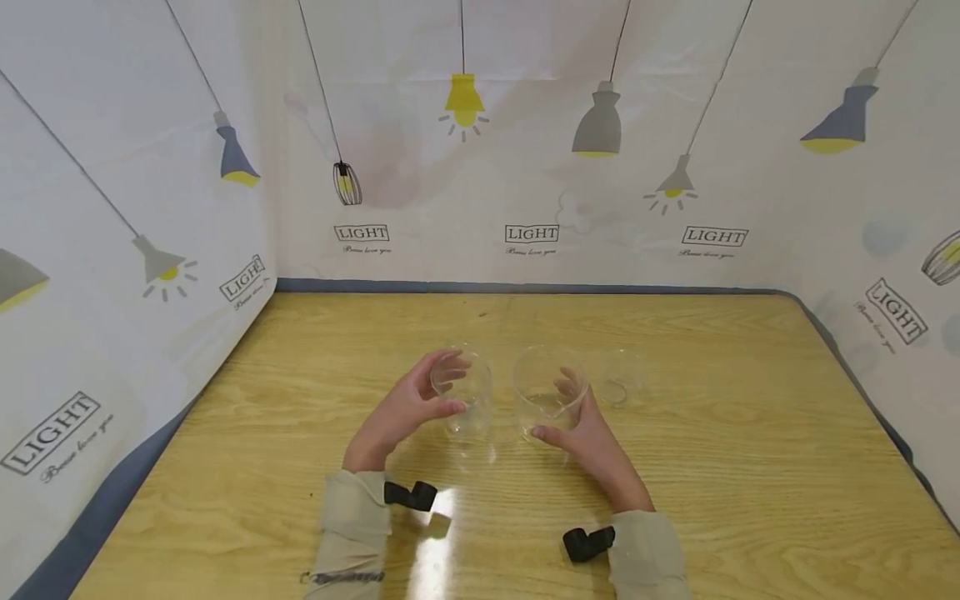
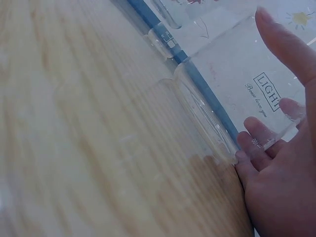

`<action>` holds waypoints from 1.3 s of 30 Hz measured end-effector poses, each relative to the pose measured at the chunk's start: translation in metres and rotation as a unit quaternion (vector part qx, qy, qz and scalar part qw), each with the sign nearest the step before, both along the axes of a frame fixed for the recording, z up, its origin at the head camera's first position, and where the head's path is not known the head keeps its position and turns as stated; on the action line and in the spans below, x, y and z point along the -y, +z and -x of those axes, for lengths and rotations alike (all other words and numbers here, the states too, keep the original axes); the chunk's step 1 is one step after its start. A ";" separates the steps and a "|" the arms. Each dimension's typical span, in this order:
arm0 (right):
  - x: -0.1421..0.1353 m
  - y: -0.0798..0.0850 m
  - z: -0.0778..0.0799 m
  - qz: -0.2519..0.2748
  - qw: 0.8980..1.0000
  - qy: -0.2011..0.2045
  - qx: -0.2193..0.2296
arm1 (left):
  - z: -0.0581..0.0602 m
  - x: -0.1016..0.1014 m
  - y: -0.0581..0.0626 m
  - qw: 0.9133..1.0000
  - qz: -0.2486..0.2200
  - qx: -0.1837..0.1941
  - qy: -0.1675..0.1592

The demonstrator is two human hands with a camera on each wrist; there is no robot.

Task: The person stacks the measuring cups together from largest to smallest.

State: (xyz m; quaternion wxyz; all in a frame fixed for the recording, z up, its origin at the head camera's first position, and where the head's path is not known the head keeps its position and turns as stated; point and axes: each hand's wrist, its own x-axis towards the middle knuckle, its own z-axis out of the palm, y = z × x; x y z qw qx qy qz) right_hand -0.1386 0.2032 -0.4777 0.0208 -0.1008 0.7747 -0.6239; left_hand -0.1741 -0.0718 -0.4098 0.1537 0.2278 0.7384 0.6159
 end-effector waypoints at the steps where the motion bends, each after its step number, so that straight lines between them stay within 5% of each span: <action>1: 0.000 0.000 0.000 -0.003 1.000 -0.001 -0.001 | -0.002 0.000 0.005 1.000 0.000 0.000 -0.002; 7: 0.001 0.002 0.000 0.005 1.000 0.000 0.002 | -0.007 -0.003 0.022 1.000 -0.005 -0.003 0.001; 24: 0.002 0.002 -0.001 -0.004 1.000 0.002 0.010 | -0.014 -0.004 0.042 0.998 0.007 -0.031 0.045; 39: 0.001 0.001 0.001 0.002 1.000 0.007 0.009 | 0.000 -0.009 0.026 0.995 -0.012 -0.072 0.067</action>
